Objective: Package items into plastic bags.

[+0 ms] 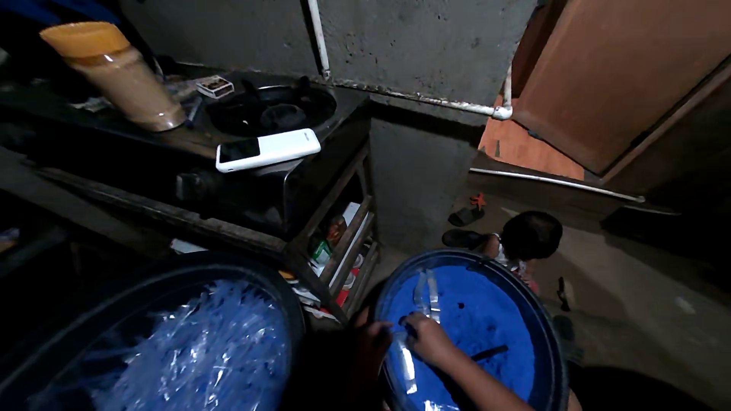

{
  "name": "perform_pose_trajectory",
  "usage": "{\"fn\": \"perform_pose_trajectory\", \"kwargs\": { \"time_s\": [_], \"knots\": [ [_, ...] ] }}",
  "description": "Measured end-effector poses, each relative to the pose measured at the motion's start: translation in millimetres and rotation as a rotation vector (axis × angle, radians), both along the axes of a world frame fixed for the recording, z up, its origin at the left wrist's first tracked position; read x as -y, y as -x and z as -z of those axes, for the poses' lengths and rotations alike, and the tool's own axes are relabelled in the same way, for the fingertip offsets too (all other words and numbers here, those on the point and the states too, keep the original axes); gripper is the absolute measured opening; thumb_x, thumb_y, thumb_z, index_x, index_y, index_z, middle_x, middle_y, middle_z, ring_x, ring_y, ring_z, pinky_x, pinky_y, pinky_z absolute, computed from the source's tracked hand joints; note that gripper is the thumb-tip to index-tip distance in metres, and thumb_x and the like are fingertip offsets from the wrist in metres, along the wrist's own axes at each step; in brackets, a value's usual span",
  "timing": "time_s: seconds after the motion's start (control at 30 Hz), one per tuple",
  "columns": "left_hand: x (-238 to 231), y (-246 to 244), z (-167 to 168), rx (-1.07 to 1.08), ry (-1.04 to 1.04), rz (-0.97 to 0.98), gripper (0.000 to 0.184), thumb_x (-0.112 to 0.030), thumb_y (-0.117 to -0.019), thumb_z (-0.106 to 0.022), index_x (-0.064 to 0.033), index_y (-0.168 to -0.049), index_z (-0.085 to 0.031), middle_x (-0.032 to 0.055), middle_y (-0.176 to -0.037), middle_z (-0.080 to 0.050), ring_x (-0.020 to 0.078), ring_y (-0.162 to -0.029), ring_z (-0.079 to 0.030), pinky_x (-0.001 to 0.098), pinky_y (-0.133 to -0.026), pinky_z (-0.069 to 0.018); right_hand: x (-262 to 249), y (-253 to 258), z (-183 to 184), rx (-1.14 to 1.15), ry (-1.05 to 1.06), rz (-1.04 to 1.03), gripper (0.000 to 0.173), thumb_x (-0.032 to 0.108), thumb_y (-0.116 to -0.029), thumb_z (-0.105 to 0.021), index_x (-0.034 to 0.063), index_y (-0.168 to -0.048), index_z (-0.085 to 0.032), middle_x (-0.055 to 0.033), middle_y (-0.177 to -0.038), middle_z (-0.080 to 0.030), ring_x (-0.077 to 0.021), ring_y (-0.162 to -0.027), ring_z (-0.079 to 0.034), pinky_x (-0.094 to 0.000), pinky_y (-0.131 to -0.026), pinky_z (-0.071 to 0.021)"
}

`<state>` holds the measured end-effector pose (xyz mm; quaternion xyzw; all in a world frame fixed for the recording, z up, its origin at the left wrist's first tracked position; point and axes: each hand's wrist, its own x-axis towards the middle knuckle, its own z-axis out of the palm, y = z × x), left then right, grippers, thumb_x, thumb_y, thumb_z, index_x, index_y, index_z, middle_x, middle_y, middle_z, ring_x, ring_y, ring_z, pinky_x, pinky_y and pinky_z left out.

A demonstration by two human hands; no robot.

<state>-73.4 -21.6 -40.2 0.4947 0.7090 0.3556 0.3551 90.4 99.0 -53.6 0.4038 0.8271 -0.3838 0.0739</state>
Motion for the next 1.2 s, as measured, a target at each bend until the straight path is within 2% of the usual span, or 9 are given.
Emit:
{"fn": "perform_pose_trajectory", "kwargs": {
  "time_s": [0.1, 0.27, 0.37, 0.53, 0.77, 0.9, 1.0, 1.1, 1.2],
  "knots": [
    [1.7, 2.1, -0.2, -0.013, -0.007, -0.006, 0.032, -0.029, -0.1032, -0.056, -0.0127, -0.126, -0.07, 0.0125, -0.142, -0.058, 0.0184, -0.127, -0.058, 0.0371, -0.109, -0.0467, 3.3, 5.5, -4.1, 0.118, -0.031, -0.014, 0.04, 0.015, -0.0977, -0.059, 0.0094, -0.138, -0.062, -0.0181, -0.142, -0.054, -0.0341, -0.12, -0.062, -0.0518, -0.101, -0.0521],
    [5.2, 3.0, -11.0, -0.011, 0.001, -0.024, 0.033, -0.028, -0.1042, -0.054, -0.0111, -0.128, -0.069, 0.0124, -0.141, -0.06, 0.0188, -0.128, -0.058, 0.038, -0.11, -0.0455, 10.7, 11.5, -0.7, 0.155, -0.052, -0.049, 0.045, 0.037, -0.0981, -0.064, 0.0066, -0.132, -0.065, -0.0198, -0.141, -0.054, -0.0373, -0.118, -0.062, -0.055, -0.099, -0.0525],
    [6.0, 3.5, -6.5, -0.028, 0.006, -0.018, 0.034, -0.033, -0.1034, -0.055, -0.0144, -0.128, -0.07, 0.0115, -0.148, -0.055, 0.0187, -0.134, -0.054, 0.0378, -0.114, -0.0423, 15.3, 13.0, 3.5, 0.108, -0.05, -0.08, 0.043, 0.031, -0.0959, -0.069, 0.0048, -0.13, -0.065, -0.0214, -0.138, -0.055, -0.0374, -0.119, -0.061, -0.0535, -0.1, -0.0522],
    [4.7, 4.6, 1.2, -0.041, -0.02, -0.013, 0.032, -0.035, -0.1017, -0.057, -0.017, -0.124, -0.072, 0.0093, -0.147, -0.055, 0.0181, -0.133, -0.053, 0.0383, -0.113, -0.0432, 24.3, 10.6, 10.4, 0.059, 0.003, -0.102, 0.03, 0.015, -0.0978, -0.063, 0.0017, -0.124, -0.065, -0.0211, -0.121, -0.067, -0.0374, -0.115, -0.065, -0.0565, -0.099, -0.0506],
    [4.7, 4.5, 11.8, 0.064, -0.045, -0.033, 0.031, -0.033, -0.1007, -0.059, -0.0141, -0.123, -0.071, 0.0119, -0.151, -0.051, 0.0188, -0.136, -0.052, 0.0381, -0.114, -0.0434, 20.9, 0.4, 12.9, -0.017, 0.176, 0.08, 0.04, 0.014, -0.0934, -0.068, 0.0079, -0.132, -0.059, -0.0203, -0.111, -0.069, -0.0374, -0.101, -0.068, -0.0587, -0.091, -0.0538],
    [4.1, 0.7, 8.1, 0.183, -0.06, -0.059, 0.028, -0.027, -0.0991, -0.063, -0.0116, -0.121, -0.072, 0.0083, -0.142, -0.059, 0.0147, -0.129, -0.057, 0.0353, -0.109, -0.0472, 9.8, -10.1, 3.9, -0.133, 0.335, 0.183, 0.046, 0.01, -0.0892, -0.075, 0.004, -0.131, -0.056, -0.0179, -0.107, -0.066, -0.0304, -0.092, -0.066, -0.0511, -0.084, -0.0557],
    [-0.6, -12.5, 12.8, 0.378, -0.086, -0.06, 0.046, -0.016, -0.0921, -0.07, -0.0004, -0.134, -0.059, 0.0099, -0.123, -0.067, 0.0135, -0.11, -0.065, 0.0314, -0.096, -0.0546, -1.0, -23.3, -4.1, -0.245, 0.419, 0.276, 0.049, 0.007, -0.0861, -0.077, 0.0028, -0.129, -0.054, -0.0127, -0.098, -0.064, -0.0223, -0.08, -0.064, -0.0427, -0.074, -0.0562],
    [-8.1, -31.7, 7.4, 0.317, 0.071, 0.059, 0.084, -0.021, -0.0845, -0.08, -0.0019, -0.154, -0.036, 0.0189, -0.138, -0.059, 0.0242, -0.117, -0.066, 0.0382, -0.096, -0.0567, -9.4, -31.0, -19.9, -0.326, 0.422, 0.405, 0.049, 0.006, -0.0839, -0.078, 0.0028, -0.127, -0.055, -0.0115, -0.097, -0.064, -0.0205, -0.079, -0.064, -0.0402, -0.072, -0.0569],
    [-22.4, -59.0, 11.5, 0.359, 0.145, 0.136, 0.098, -0.023, -0.0857, -0.08, 0.0, -0.159, -0.02, 0.0281, -0.144, -0.05, 0.0323, -0.124, -0.06, 0.0436, -0.101, -0.0532, -12.3, -32.0, -43.2, -0.389, 0.369, 0.55, 0.048, 0.004, -0.0831, -0.078, 0.0004, -0.125, -0.055, -0.0118, -0.096, -0.063, -0.0201, -0.079, -0.064, -0.0391, -0.073, -0.0574]
  ]
}}
